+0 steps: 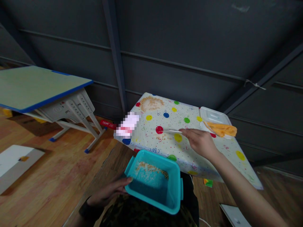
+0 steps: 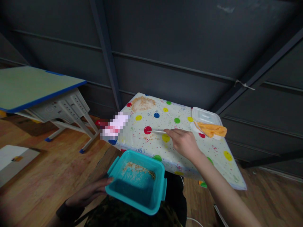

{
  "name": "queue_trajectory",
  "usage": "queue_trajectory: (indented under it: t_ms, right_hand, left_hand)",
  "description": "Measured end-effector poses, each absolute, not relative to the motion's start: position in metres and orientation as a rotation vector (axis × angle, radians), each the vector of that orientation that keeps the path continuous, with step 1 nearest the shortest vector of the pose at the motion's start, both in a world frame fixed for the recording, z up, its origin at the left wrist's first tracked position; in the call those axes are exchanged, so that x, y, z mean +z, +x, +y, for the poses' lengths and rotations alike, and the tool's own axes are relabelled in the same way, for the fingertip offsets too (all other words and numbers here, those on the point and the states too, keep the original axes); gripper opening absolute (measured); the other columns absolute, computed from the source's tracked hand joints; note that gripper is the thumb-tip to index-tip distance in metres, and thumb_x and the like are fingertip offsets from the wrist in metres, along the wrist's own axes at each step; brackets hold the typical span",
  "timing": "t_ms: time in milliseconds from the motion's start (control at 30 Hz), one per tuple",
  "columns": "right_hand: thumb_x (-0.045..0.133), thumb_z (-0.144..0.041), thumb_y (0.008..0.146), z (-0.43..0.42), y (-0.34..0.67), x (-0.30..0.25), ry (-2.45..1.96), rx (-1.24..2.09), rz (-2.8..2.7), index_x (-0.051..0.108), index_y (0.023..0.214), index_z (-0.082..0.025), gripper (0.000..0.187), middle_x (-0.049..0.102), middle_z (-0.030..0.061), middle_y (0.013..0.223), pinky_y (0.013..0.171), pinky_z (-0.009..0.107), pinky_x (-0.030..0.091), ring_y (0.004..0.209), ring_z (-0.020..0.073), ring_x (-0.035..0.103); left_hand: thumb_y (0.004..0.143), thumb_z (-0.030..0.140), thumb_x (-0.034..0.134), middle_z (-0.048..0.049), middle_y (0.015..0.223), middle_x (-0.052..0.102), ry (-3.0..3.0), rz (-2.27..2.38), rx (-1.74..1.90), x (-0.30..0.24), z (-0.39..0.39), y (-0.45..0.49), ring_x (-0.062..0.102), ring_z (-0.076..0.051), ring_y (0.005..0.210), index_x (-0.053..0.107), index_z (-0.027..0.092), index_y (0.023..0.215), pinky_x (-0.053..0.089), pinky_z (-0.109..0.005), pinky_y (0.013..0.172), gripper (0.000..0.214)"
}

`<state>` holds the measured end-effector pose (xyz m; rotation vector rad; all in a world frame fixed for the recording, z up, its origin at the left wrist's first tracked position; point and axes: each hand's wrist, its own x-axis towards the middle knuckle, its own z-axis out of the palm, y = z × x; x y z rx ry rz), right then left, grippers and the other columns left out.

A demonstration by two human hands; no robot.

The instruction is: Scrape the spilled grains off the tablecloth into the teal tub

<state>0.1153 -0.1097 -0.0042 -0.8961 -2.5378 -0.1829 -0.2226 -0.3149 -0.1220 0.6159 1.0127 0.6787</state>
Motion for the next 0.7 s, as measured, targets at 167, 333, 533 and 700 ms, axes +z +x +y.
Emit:
queue_trajectory:
  t_ms: [167, 333, 533, 700]
  right_hand:
    - [0.046, -0.009, 0.087, -0.12, 0.131, -0.008, -0.825, -0.125, -2.537, 0.069, 0.119, -0.024, 0.042, 0.074, 0.0055, 0.107, 0.079, 0.034, 0.058, 0.094, 0.0212, 0.071]
    - [0.046, -0.008, 0.088, -0.129, 0.139, -0.006, -0.763, -0.132, -2.525, 0.071, 0.114, -0.022, 0.039, 0.074, 0.0064, 0.106, 0.076, 0.035, 0.059, 0.091, 0.021, 0.071]
    - [0.046, -0.008, 0.086, -0.137, 0.14, 0.003, -0.725, -0.047, -2.559, 0.071, 0.114, -0.025, 0.041, 0.074, 0.0044, 0.107, 0.077, 0.038, 0.06, 0.094, 0.0217, 0.071]
    - [0.049, -0.013, 0.089, -0.131, 0.143, 0.012, -0.786, -0.09, -2.472, 0.072, 0.112, -0.026, 0.036, 0.075, 0.0041, 0.103, 0.077, 0.036, 0.06, 0.089, 0.0208, 0.072]
  left_hand:
    - [0.078, 0.058, 0.065, -0.0099, 0.105, 0.079, 0.633, 0.995, 0.649, -0.12, -0.314, -0.222, 0.066, -0.03, 0.11, 0.079, 0.02, 0.095, 0.038, -0.043, 0.109, 0.044]
    - [0.079, 0.057, 0.066, -0.0083, 0.103, 0.079, 0.651, 0.957, 0.666, -0.112, -0.313, -0.218, 0.066, -0.029, 0.109, 0.078, 0.021, 0.101, 0.038, -0.045, 0.109, 0.044]
    - [0.073, 0.06, 0.07, -0.0088, 0.101, 0.078, 0.61, 1.005, 0.665, -0.111, -0.313, -0.218, 0.066, -0.029, 0.107, 0.078, 0.02, 0.096, 0.039, -0.043, 0.109, 0.047]
    - [0.071, 0.061, 0.072, -0.0066, 0.096, 0.079, 0.603, 1.037, 0.67, -0.114, -0.314, -0.219, 0.067, -0.028, 0.102, 0.078, 0.021, 0.092, 0.04, -0.043, 0.107, 0.045]
